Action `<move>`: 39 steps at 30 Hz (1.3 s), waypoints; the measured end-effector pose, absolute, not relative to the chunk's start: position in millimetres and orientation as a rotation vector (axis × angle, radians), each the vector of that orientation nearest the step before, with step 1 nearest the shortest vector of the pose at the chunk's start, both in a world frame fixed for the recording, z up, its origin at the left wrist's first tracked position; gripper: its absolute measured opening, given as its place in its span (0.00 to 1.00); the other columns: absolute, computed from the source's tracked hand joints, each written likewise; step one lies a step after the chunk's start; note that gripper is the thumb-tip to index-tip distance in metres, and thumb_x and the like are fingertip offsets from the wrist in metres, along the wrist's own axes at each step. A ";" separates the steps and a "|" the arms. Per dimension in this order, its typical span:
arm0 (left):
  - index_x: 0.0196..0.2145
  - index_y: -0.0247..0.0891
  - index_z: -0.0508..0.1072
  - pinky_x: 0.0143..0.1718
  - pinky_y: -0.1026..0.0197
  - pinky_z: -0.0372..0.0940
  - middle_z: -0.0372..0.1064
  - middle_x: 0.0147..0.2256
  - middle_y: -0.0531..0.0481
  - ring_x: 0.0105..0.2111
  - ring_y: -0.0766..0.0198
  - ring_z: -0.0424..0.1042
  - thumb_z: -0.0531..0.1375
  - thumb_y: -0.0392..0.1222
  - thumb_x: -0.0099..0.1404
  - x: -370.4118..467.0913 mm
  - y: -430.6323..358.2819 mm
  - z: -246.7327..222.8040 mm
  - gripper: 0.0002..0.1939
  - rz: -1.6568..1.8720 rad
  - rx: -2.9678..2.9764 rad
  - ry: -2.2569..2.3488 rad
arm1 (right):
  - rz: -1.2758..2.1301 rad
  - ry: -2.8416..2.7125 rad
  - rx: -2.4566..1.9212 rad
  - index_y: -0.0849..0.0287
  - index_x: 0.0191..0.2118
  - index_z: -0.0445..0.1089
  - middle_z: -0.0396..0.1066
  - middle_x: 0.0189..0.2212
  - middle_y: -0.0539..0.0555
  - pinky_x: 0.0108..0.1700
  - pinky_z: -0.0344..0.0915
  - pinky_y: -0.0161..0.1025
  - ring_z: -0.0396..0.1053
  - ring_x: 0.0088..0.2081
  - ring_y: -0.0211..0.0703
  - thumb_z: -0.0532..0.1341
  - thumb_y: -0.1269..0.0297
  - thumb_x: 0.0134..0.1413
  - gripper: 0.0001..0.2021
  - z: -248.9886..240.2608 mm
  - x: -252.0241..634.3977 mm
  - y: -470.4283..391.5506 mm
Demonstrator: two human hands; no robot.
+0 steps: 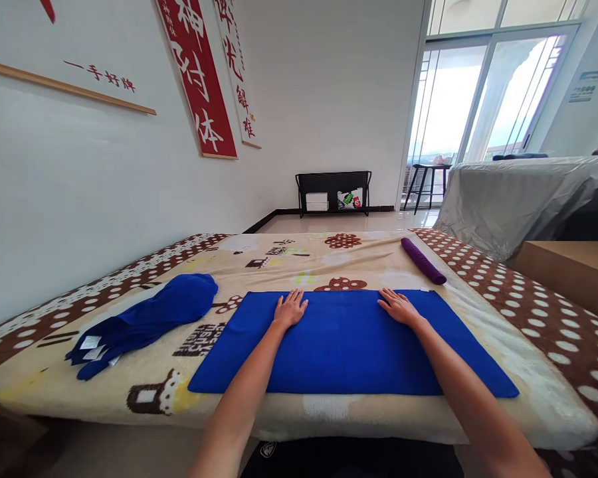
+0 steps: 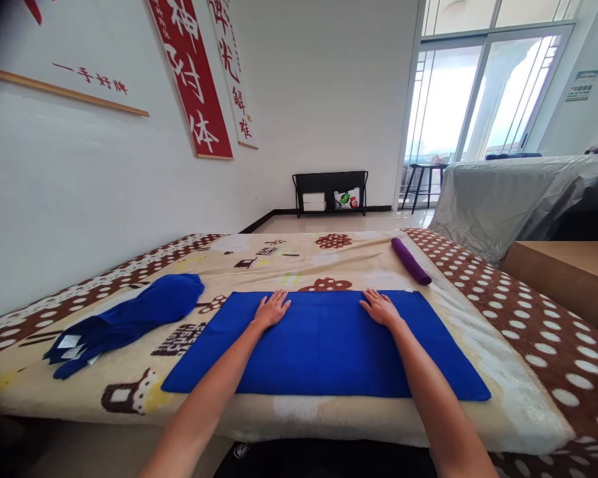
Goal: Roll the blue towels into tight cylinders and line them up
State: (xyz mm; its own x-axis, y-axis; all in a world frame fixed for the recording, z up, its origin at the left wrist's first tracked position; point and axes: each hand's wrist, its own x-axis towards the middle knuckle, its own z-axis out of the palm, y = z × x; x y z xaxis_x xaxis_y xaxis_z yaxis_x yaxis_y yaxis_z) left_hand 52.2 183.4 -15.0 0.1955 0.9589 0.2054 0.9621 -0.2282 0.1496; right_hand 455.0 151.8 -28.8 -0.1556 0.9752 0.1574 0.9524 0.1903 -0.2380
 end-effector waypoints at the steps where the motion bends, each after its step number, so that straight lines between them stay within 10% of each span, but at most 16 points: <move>1: 0.60 0.40 0.64 0.60 0.37 0.57 0.58 0.62 0.42 0.60 0.48 0.62 0.59 0.50 0.69 38.4 184.7 -14.5 0.24 -0.392 -2.396 -1.974 | 0.115 -2.169 -1.869 0.55 0.62 0.60 0.55 0.64 0.59 0.63 0.53 0.62 0.56 0.63 0.55 0.58 0.53 0.64 0.25 -29.6 473.2 148.6; 39: 0.61 0.41 0.63 0.62 0.35 0.53 0.55 0.64 0.42 0.62 0.47 0.58 0.58 0.52 0.69 -90.2 190.2 -9.3 0.26 -0.320 -1.982 -2.355 | 0.086 -1.902 -2.216 0.55 0.65 0.57 0.52 0.67 0.59 0.66 0.45 0.64 0.52 0.66 0.56 0.57 0.48 0.63 0.29 -49.8 581.6 140.0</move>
State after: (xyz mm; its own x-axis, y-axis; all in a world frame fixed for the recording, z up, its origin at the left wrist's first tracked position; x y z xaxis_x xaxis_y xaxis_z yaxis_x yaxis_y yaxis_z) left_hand -90.2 190.2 -9.3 -0.1788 0.9694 0.1682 0.9791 0.1586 0.1271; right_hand 581.6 140.0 -49.8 0.1610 0.9821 0.0981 0.9692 -0.1386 -0.2035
